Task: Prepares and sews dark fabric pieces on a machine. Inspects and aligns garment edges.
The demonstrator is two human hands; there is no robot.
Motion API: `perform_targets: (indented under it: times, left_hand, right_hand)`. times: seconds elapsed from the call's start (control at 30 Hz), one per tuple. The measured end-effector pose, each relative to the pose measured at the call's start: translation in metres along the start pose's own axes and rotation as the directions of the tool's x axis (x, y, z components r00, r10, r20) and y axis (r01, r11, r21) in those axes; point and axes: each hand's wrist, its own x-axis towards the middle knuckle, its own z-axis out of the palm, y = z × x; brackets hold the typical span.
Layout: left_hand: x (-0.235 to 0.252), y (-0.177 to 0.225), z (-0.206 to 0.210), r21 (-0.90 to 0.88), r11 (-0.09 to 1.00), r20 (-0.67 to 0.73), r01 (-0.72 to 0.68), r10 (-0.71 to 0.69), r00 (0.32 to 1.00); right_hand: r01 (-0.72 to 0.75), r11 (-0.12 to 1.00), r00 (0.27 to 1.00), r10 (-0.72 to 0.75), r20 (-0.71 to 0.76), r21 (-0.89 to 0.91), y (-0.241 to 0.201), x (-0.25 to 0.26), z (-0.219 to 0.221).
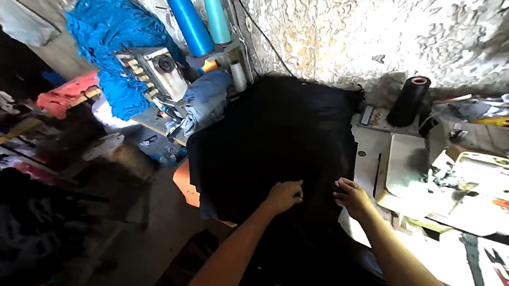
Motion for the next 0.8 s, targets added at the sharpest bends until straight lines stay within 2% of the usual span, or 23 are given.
perform_targets:
  times: [0.13, 0.23, 0.33, 0.43, 0.5, 0.53, 0.63, 0.73, 0.8]
  left_hand:
    - [-0.001, -0.002, 0.004, 0.028, 1.0, -0.005, 0.003, -0.003, 1.0]
    - [-0.006, -0.004, 0.002, -0.065, 0.997, -0.03, -0.03, 0.028, 0.999]
    - [-0.034, 0.004, -0.014, -0.3, 0.93, -0.24, -0.213, 0.142, 0.96]
    - [-0.08, 0.034, -0.048, -0.361, 0.786, -0.428, -0.501, 0.338, 0.838]
    - [-0.099, 0.054, -0.069, -0.361, 0.659, -0.53, -0.66, 0.437, 0.727]
    - [-0.103, 0.063, -0.078, -0.326, 0.628, -0.582, -0.707, 0.456, 0.673]
    - [-0.104, 0.092, -0.096, -0.144, 0.653, -0.707, -0.744, 0.458, 0.538]
    - [-0.094, 0.11, -0.102, 0.074, 0.722, -0.781, -0.688, 0.472, 0.41]
    - [-0.087, 0.115, -0.102, 0.147, 0.748, -0.792, -0.647, 0.481, 0.375]
  right_hand:
    - [0.001, 0.973, 0.997, 0.017, 0.074, -0.231, -0.005, 0.004, 0.003]
    - [0.029, 0.952, 0.996, 0.0, 0.095, -0.305, -0.002, 0.007, 0.007]
    - [0.114, 0.964, 0.992, -0.098, 0.079, -0.239, -0.015, -0.004, 0.016]
    - [0.203, 0.968, 0.971, -0.179, 0.161, -0.149, -0.053, -0.045, 0.03]
    - [0.305, 0.951, 0.928, -0.286, 0.238, -0.049, -0.069, -0.076, 0.043]
    - [0.372, 0.928, 0.898, -0.36, 0.253, 0.002, -0.074, -0.091, 0.05]
    - [0.552, 0.817, 0.785, -0.576, 0.229, 0.164, -0.085, -0.125, 0.063]
    - [0.664, 0.719, 0.687, -0.695, 0.213, 0.204, -0.089, -0.143, 0.062]
    - [0.704, 0.675, 0.645, -0.738, 0.199, 0.221, -0.087, -0.148, 0.056]
